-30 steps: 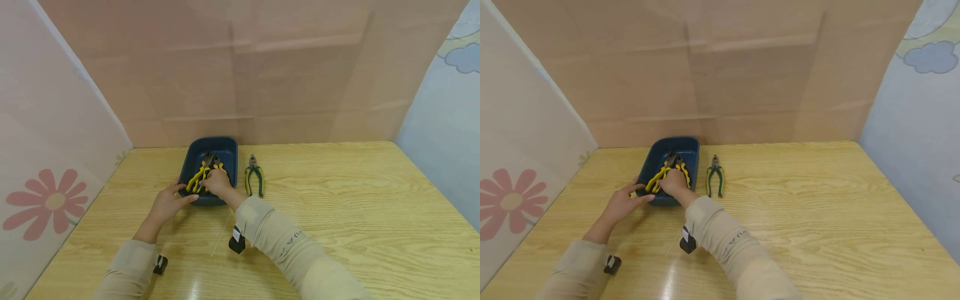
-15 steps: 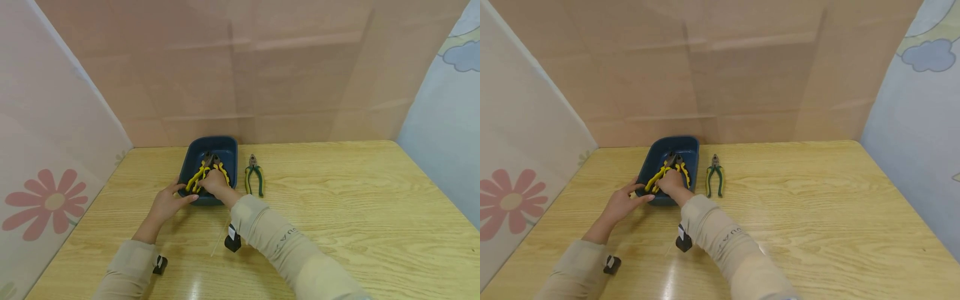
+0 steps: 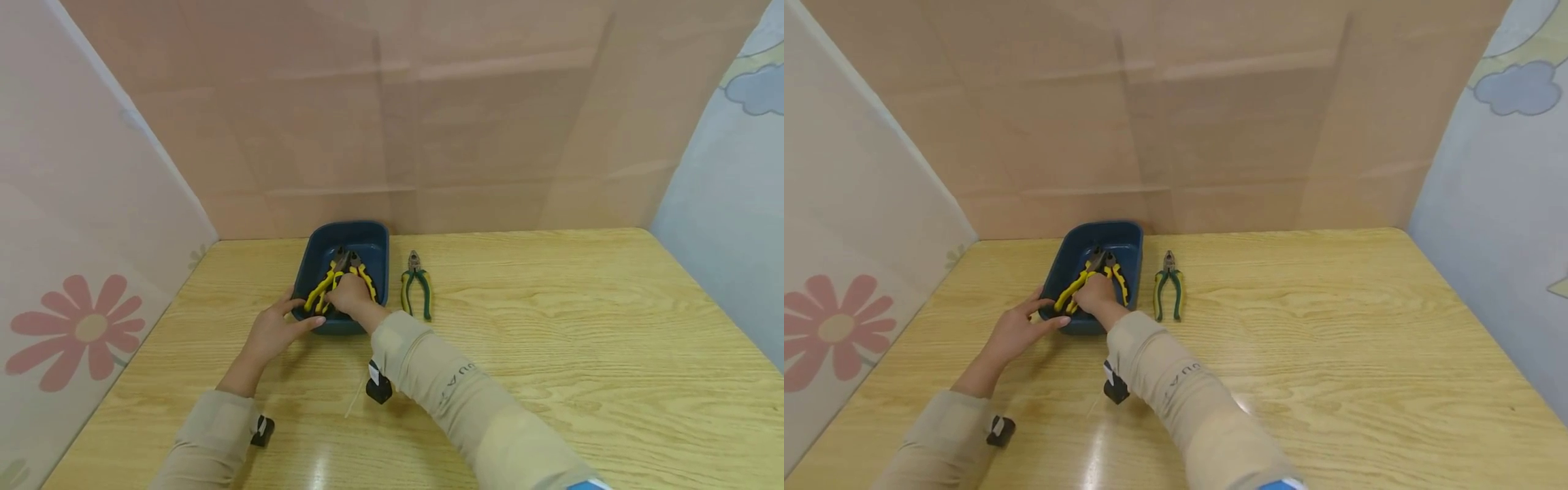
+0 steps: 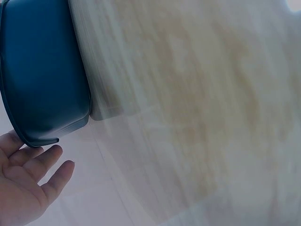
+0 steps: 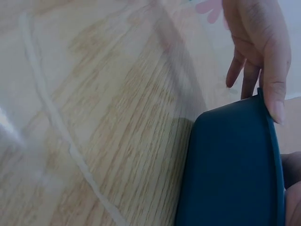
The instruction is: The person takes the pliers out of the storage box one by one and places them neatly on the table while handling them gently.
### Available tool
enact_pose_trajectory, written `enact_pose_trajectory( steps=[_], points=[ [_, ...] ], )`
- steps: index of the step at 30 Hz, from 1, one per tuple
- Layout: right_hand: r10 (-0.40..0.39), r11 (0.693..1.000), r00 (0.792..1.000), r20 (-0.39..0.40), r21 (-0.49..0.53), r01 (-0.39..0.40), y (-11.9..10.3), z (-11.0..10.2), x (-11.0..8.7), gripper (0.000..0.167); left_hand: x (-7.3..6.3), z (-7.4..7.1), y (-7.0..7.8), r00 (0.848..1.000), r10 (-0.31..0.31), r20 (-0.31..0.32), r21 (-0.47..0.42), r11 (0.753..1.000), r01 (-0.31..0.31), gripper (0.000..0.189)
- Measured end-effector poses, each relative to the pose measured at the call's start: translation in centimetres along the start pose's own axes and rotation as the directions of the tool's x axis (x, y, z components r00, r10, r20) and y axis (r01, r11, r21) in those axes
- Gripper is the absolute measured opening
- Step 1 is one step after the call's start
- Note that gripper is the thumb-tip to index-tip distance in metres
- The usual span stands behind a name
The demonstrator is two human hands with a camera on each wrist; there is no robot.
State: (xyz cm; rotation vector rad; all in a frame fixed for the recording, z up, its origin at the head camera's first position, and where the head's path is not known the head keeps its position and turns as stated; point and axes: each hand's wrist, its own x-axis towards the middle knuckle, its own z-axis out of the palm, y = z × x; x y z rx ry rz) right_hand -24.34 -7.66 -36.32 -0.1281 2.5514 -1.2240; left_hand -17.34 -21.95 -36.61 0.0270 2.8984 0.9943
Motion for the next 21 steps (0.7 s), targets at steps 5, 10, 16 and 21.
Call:
enact_pose_trajectory(
  steps=[5, 10, 16, 21],
  points=[
    [-0.015, 0.999, 1.0, 0.012, -0.042, 0.016, 0.01, -0.21, 0.14, 0.014, 0.02, 0.08, 0.15, 1.0, 0.003, 0.001, -0.005, 1.0, -0.003, 0.087],
    [-0.018, 0.997, 1.0, 0.017, -0.077, 0.02, 0.04, -0.17, 0.12, 0.014, 0.04, 0.01, 0.21, 1.0, -0.003, 0.002, 0.003, 1.0, 0.003, 0.088],
    [0.005, 0.991, 1.0, 0.031, -0.132, -0.001, -0.17, 0.02, -0.04, 0.019, -0.08, -0.17, 0.27, 1.0, -0.005, 0.0, 0.021, 1.0, 0.005, 0.088],
    [0.028, 0.992, 0.999, 0.042, -0.128, -0.022, -0.3, 0.19, -0.29, 0.023, -0.19, -0.14, 0.11, 1.0, -0.004, -0.008, 0.024, 1.0, 0.005, 0.087]
  ],
)
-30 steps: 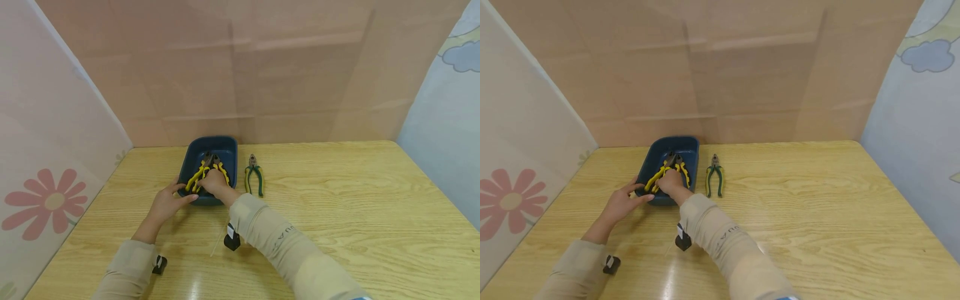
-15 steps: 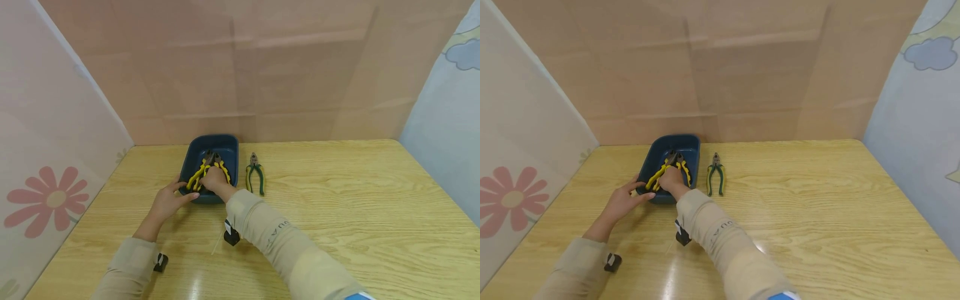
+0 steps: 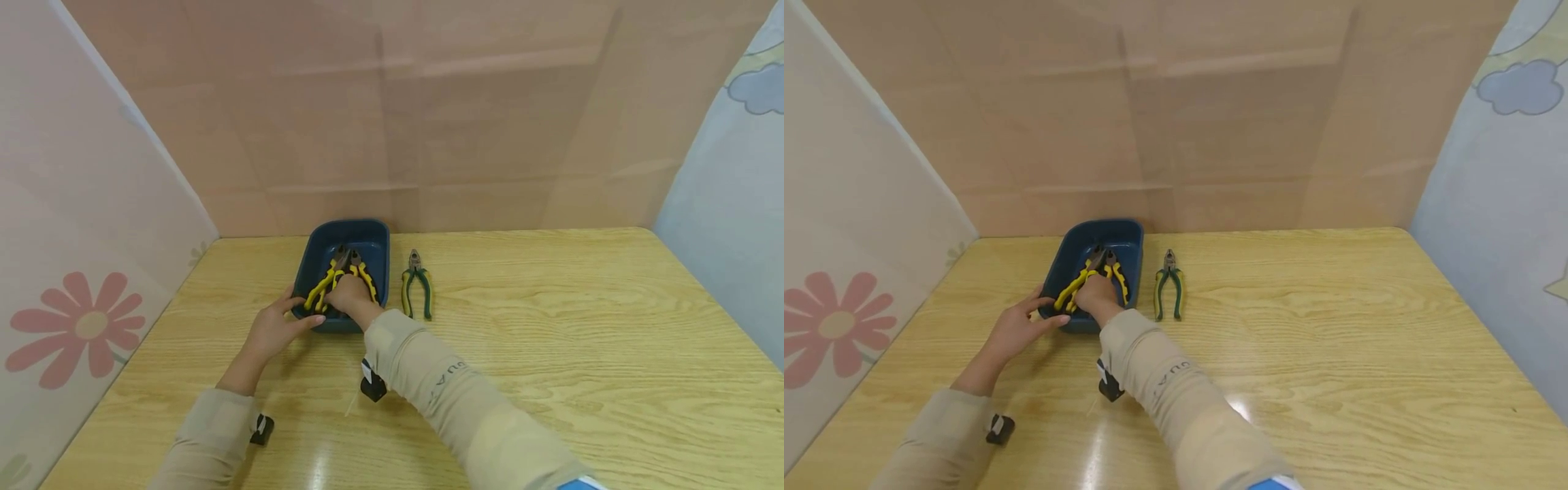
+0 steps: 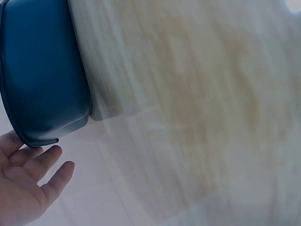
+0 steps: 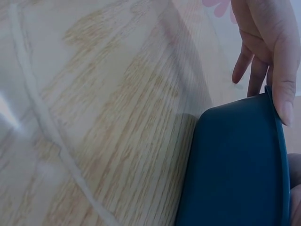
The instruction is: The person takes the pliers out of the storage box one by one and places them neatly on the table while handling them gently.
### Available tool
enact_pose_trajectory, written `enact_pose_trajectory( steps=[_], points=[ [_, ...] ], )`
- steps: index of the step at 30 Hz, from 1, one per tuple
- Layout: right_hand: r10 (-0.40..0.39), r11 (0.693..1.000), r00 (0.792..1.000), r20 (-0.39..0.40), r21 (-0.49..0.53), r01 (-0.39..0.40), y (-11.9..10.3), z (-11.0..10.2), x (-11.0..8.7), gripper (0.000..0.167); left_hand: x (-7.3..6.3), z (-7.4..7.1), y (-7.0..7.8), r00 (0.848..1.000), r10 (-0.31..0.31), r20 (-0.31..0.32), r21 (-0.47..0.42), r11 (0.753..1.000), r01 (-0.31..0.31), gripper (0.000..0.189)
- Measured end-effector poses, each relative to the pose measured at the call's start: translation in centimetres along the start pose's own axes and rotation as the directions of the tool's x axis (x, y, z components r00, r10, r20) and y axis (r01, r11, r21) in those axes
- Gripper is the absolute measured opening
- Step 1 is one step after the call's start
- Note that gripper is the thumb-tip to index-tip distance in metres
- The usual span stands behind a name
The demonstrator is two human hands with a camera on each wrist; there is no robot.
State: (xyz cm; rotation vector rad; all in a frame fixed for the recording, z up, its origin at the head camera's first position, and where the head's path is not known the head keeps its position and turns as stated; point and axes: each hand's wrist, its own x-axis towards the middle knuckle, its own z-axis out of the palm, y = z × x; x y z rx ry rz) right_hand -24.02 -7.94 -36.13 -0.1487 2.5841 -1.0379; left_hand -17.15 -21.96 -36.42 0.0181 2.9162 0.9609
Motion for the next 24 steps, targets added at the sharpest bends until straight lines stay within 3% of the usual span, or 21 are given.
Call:
enact_pose_trajectory(
  steps=[9, 24],
  points=[
    [0.03, 1.0, 0.999, -0.016, 0.009, -0.03, 0.18, 0.32, 0.19, 0.023, -0.17, 0.23, -0.11, 1.0, 0.002, 0.003, -0.027, 1.0, -0.002, 0.087],
    [0.114, 0.983, 0.993, -0.015, 0.149, -0.11, 0.61, -0.08, 0.49, 0.014, 0.11, 0.3, -0.22, 1.0, 0.001, 0.0, -0.03, 1.0, -0.001, 0.087]
  ],
)
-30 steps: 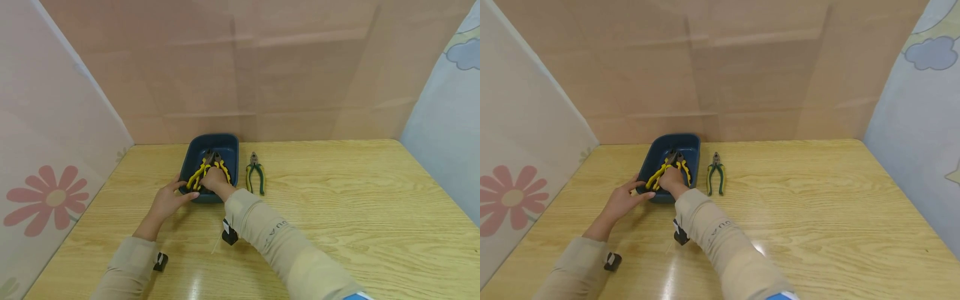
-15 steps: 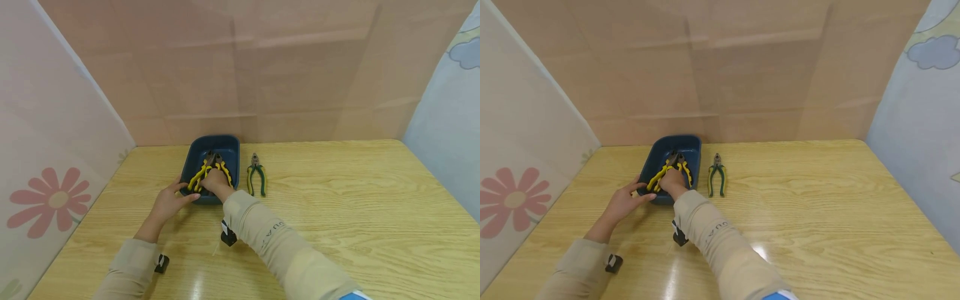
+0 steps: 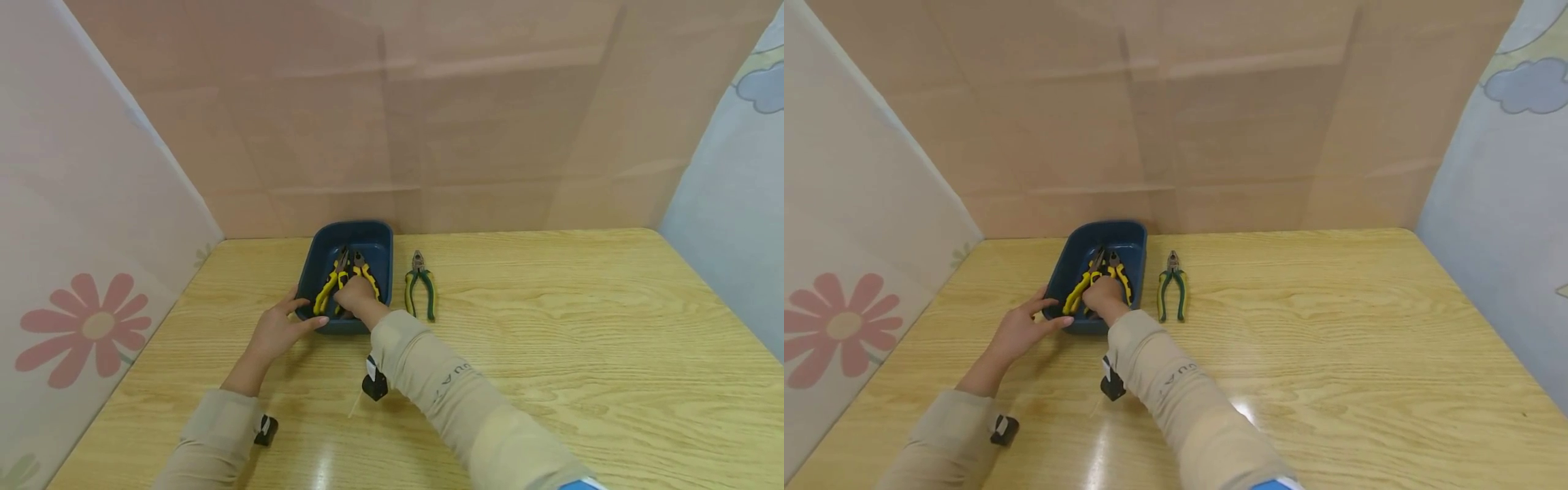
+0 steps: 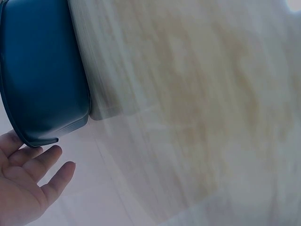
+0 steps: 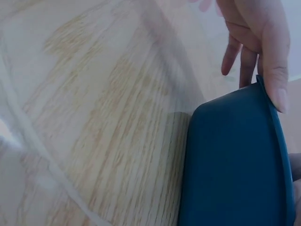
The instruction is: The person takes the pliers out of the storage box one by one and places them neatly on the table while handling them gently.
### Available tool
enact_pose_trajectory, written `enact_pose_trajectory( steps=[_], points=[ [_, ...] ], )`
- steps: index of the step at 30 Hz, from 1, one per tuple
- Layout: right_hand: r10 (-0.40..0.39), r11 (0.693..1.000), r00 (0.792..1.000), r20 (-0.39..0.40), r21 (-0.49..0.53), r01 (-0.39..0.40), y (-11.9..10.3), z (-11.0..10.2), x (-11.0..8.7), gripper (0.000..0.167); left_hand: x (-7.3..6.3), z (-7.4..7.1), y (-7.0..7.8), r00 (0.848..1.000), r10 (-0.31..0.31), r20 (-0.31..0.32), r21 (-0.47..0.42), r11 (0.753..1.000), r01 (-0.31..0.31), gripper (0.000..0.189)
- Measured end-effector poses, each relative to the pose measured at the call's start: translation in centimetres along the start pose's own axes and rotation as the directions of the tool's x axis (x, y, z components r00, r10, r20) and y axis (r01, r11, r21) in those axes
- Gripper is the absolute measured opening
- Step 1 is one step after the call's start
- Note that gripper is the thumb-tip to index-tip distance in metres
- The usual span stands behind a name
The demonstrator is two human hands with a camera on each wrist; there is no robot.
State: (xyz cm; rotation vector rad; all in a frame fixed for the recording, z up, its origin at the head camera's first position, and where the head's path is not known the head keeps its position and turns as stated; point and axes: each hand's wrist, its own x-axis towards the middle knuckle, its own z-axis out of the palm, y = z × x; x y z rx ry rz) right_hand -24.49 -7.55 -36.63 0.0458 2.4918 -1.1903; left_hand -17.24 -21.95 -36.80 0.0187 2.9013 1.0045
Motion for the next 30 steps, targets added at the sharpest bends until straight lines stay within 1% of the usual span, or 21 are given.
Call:
enact_pose_trajectory(
  steps=[3, 6, 9, 12, 15, 18, 19, 20, 21, 24, 25, 26, 28, 30],
  points=[
    [0.025, 0.997, 1.0, 0.005, 0.067, -0.025, 0.1, 0.0, 0.3, 0.012, 0.0, 0.0, 0.0, 1.0, -0.008, -0.002, 0.007, 1.0, 0.008, 0.087],
    [0.045, 0.988, 0.999, 0.011, 0.15, -0.047, 0.2, 0.1, 0.6, 0.013, -0.1, 0.0, 0.0, 1.0, -0.02, 0.003, 0.01, 1.0, 0.02, 0.088],
    [0.066, 0.975, 0.998, 0.011, 0.213, -0.067, 0.2, 0.2, 0.8, 0.019, -0.2, -0.1, 0.0, 1.0, -0.027, 0.004, 0.007, 1.0, 0.027, 0.088],
    [0.096, 0.956, 0.995, 0.004, 0.277, -0.093, 0.2, 0.3, 1.0, 0.032, -0.3, -0.1, 0.0, 1.0, -0.024, -0.001, 0.008, 1.0, 0.024, 0.087],
    [0.115, 0.949, 0.993, -0.017, 0.298, -0.104, 0.2, 0.3, 1.0, 0.04, -0.4, -0.1, 0.0, 1.0, -0.021, -0.006, 0.011, 1.0, 0.021, 0.086],
    [0.119, 0.941, 0.993, -0.028, 0.322, -0.103, 0.2, 0.2, 1.0, 0.042, -0.4, 0.0, 0.0, 1.0, -0.02, -0.006, 0.01, 1.0, 0.02, 0.086],
    [0.123, 0.931, 0.992, -0.021, 0.35, -0.108, 0.2, 0.1, 1.0, 0.043, -0.4, 0.0, 0.0, 1.0, -0.018, -0.006, 0.009, 1.0, 0.018, 0.086],
    [0.128, 0.912, 0.992, -0.009, 0.395, -0.114, 0.2, 0.1, 1.0, 0.045, -0.4, 0.0, 0.0, 1.0, -0.016, -0.007, 0.007, 1.0, 0.017, 0.087],
    [0.134, 0.888, 0.991, 0.006, 0.442, -0.123, 0.2, 0.0, 1.0, 0.047, -0.3, 0.0, 0.0, 1.0, -0.015, -0.007, 0.006, 1.0, 0.015, 0.087],
    [0.15, 0.801, 0.987, 0.05, 0.579, -0.151, 0.2, -0.4, 0.8, 0.056, -0.1, 0.0, 0.1, 1.0, -0.013, -0.006, 0.007, 1.0, 0.014, 0.088],
    [0.153, 0.78, 0.986, 0.061, 0.606, -0.159, 0.2, -0.5, 0.7, 0.057, -0.1, -0.1, 0.1, 1.0, -0.014, -0.006, 0.007, 1.0, 0.014, 0.088],
    [0.154, 0.765, 0.986, 0.068, 0.623, -0.163, 0.2, -0.6, 0.7, 0.058, 0.0, -0.1, 0.2, 1.0, -0.015, -0.005, 0.007, 1.0, 0.015, 0.089],
    [0.153, 0.759, 0.986, 0.071, 0.63, -0.163, 0.2, -0.8, 0.6, 0.058, 0.1, -0.1, 0.3, 1.0, -0.015, -0.005, 0.011, 1.0, 0.015, 0.089],
    [0.156, 0.76, 0.985, 0.071, 0.628, -0.166, 0.2, -1.0, 0.4, 0.059, 0.1, -0.2, 0.4, 1.0, -0.014, -0.007, 0.016, 1.0, 0.014, 0.089]
  ],
)
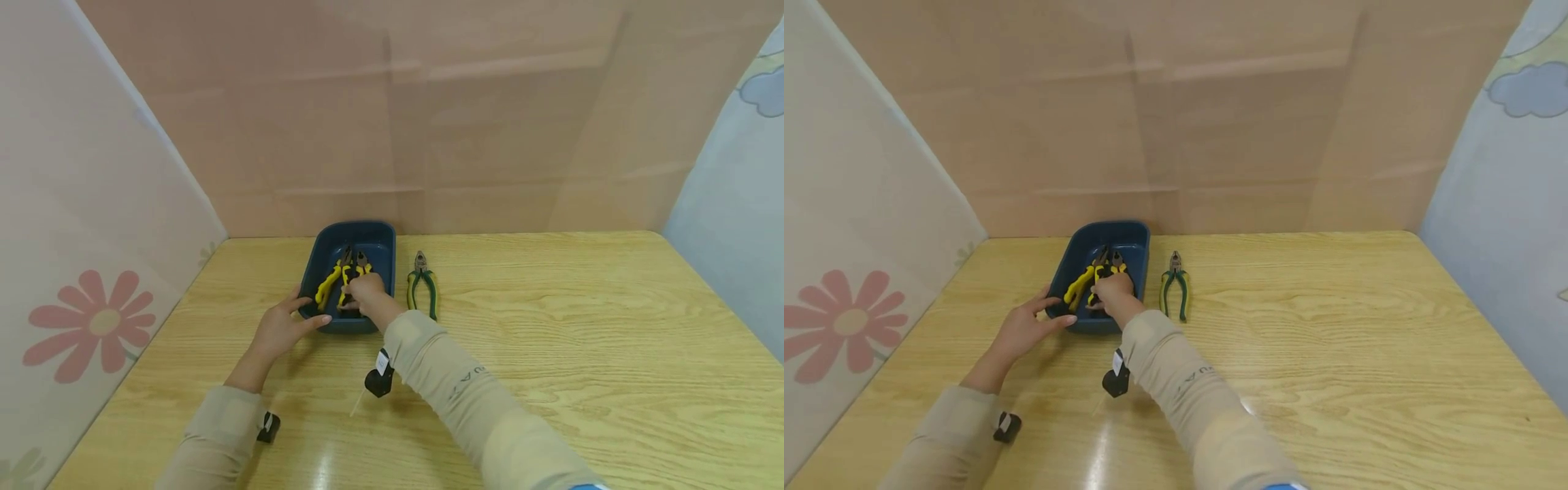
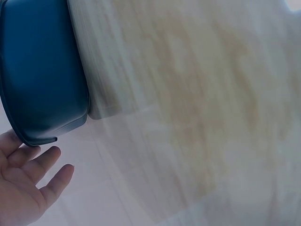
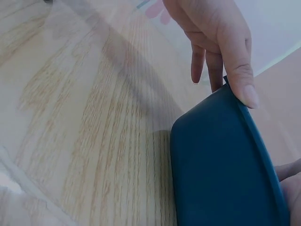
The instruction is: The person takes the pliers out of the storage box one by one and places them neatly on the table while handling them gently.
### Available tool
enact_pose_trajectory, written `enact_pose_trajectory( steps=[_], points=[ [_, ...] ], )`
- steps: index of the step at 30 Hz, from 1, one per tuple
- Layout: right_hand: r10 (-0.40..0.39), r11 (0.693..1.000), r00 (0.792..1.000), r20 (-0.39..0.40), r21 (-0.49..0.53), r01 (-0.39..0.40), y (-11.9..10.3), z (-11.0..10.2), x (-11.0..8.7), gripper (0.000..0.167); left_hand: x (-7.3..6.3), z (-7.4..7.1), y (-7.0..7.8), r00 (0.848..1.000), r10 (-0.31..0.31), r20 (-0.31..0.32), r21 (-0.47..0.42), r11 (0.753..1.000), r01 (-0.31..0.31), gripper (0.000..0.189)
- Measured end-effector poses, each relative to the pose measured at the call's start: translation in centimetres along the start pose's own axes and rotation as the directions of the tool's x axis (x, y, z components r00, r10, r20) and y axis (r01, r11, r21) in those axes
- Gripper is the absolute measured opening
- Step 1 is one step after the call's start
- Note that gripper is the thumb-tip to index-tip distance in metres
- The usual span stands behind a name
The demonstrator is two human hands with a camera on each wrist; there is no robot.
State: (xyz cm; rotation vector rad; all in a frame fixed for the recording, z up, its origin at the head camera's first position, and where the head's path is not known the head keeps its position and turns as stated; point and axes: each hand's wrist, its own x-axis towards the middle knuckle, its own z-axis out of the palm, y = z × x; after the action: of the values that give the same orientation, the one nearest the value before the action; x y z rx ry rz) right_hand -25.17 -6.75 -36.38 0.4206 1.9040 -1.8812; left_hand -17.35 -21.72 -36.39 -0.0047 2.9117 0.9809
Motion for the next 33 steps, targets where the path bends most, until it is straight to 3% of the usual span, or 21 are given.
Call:
enact_pose_trajectory(
  steps=[5, 13, 33],
  points=[
    [-0.021, 0.998, 0.999, 0.029, 0.064, 0.019, -0.3, -0.3, -0.3, 0.06, -0.1, 0.0, 0.2, 1.0, -0.004, -0.003, 0.008, 1.0, 0.004, 0.089],
    [-0.138, 0.978, 0.984, 0.113, 0.17, 0.117, -0.3, -1.4, -1.2, 0.038, 0.1, 0.2, 0.3, 1.0, -0.008, 0.005, 0.007, 1.0, 0.008, 0.087],
    [-0.251, 0.947, 0.956, 0.151, 0.242, 0.21, 0.1, -3.7, -2.2, 0.037, 0.4, 0.3, 0.1, 0.999, -0.033, 0.004, 0.02, 0.999, 0.033, 0.09]
  ],
)
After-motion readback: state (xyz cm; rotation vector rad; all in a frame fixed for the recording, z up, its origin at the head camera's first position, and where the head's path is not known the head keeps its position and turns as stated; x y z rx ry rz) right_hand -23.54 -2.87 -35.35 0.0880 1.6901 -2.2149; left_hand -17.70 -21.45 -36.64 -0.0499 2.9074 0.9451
